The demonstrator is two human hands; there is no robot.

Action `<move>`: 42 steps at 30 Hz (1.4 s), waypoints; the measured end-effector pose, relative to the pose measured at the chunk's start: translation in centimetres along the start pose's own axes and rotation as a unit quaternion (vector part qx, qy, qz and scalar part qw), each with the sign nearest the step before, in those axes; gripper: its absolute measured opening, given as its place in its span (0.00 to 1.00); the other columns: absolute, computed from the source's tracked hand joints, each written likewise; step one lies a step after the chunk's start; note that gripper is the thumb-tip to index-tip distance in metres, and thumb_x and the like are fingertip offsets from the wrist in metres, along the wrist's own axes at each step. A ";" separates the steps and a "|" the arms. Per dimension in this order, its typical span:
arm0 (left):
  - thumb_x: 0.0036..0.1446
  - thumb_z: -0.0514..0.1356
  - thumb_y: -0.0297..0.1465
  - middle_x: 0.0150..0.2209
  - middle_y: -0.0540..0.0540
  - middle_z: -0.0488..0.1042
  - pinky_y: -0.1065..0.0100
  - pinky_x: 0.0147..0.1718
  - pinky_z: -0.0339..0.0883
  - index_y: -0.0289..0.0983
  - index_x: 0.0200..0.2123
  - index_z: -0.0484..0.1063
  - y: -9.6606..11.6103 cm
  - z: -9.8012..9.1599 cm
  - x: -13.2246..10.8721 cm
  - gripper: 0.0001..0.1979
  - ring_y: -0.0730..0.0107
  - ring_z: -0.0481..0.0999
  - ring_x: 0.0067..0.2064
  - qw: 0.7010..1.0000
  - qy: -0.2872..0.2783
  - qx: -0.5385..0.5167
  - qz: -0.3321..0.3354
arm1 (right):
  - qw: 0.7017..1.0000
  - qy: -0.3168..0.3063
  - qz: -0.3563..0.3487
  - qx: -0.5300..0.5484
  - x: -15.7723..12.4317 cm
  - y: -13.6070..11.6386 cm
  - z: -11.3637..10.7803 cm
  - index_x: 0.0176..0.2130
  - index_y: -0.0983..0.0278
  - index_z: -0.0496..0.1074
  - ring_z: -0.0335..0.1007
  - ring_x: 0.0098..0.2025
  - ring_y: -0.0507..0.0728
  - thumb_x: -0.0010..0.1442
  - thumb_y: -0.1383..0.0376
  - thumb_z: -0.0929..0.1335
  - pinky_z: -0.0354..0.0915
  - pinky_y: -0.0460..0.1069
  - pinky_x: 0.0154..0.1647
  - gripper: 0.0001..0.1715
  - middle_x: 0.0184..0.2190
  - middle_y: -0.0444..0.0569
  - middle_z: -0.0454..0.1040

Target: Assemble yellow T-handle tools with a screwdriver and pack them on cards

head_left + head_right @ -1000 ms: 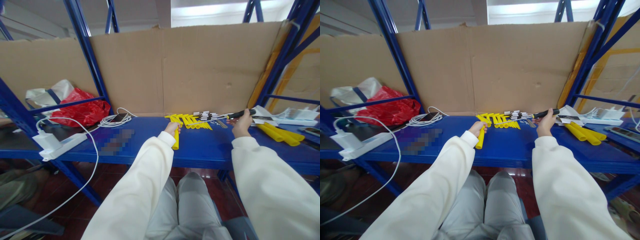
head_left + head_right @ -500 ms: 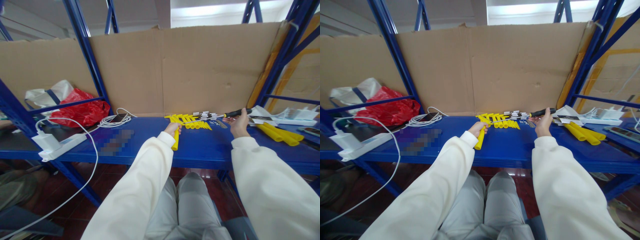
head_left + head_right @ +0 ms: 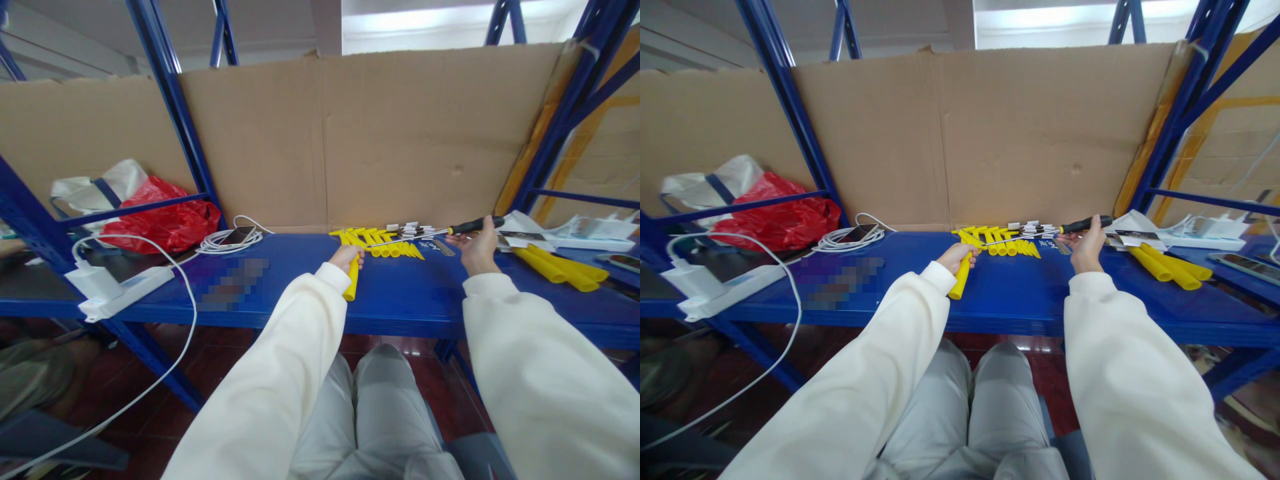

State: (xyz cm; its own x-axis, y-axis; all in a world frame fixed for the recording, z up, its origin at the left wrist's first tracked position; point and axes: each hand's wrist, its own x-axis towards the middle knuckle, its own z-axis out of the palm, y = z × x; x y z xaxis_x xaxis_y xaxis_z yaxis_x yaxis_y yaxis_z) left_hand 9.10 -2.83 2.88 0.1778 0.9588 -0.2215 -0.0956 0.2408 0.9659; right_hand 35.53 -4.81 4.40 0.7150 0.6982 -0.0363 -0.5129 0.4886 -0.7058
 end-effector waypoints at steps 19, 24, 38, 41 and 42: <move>0.60 0.56 0.16 0.19 0.56 0.61 0.75 0.20 0.50 0.38 0.30 0.63 0.0 0.1 -0.2 0.12 0.79 0.57 0.18 1.000 -0.004 0.008 -0.001 | 0.999 0.004 -0.026 -0.030 0.0 0.1 0.0 0.36 0.57 0.61 0.61 0.15 0.51 0.75 0.56 0.60 0.66 0.43 0.14 0.14 0.19 0.36 0.58; 0.61 0.57 0.17 0.19 0.56 0.61 0.76 0.21 0.50 0.38 0.30 0.63 0.0 0.1 -0.2 0.12 0.80 0.57 0.18 1.000 -0.005 0.006 -0.001 | 0.998 0.011 -0.022 -0.050 -0.4 -0.1 0.1 0.36 0.58 0.63 0.64 0.17 0.52 0.76 0.57 0.58 0.69 0.44 0.15 0.16 0.19 0.38 0.58; 0.61 0.57 0.16 0.19 0.57 0.61 0.75 0.20 0.51 0.38 0.30 0.65 0.0 0.1 -0.2 0.12 0.80 0.57 0.17 1.000 0.023 0.008 0.005 | 0.998 -0.031 -0.035 -0.046 -0.3 0.1 0.0 0.35 0.57 0.62 0.67 0.16 0.52 0.76 0.58 0.59 0.68 0.44 0.14 0.15 0.19 0.35 0.58; 0.62 0.57 0.16 0.18 0.57 0.60 0.75 0.21 0.52 0.38 0.29 0.65 0.0 0.0 -0.2 0.12 0.80 0.58 0.18 0.999 0.033 0.016 0.012 | 0.998 -0.055 -0.023 -0.033 -0.2 0.2 -0.1 0.36 0.57 0.62 0.65 0.15 0.51 0.76 0.57 0.60 0.65 0.43 0.12 0.14 0.19 0.34 0.60; 0.62 0.57 0.16 0.18 0.57 0.60 0.75 0.21 0.53 0.37 0.29 0.66 0.0 0.0 -0.2 0.12 0.79 0.58 0.18 0.999 0.035 0.019 0.015 | 0.997 -0.073 -0.015 -0.020 -0.1 0.1 -0.1 0.37 0.56 0.62 0.65 0.14 0.51 0.76 0.57 0.62 0.64 0.42 0.11 0.13 0.19 0.34 0.61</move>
State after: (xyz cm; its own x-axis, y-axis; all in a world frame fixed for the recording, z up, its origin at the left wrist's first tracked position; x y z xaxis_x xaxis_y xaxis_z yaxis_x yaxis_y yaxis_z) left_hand 9.06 -3.04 2.89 0.1059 0.9739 -0.2007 -0.0631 0.2080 0.9761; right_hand 35.42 -4.91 4.21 0.6518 0.7534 0.0867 -0.4700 0.4911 -0.7334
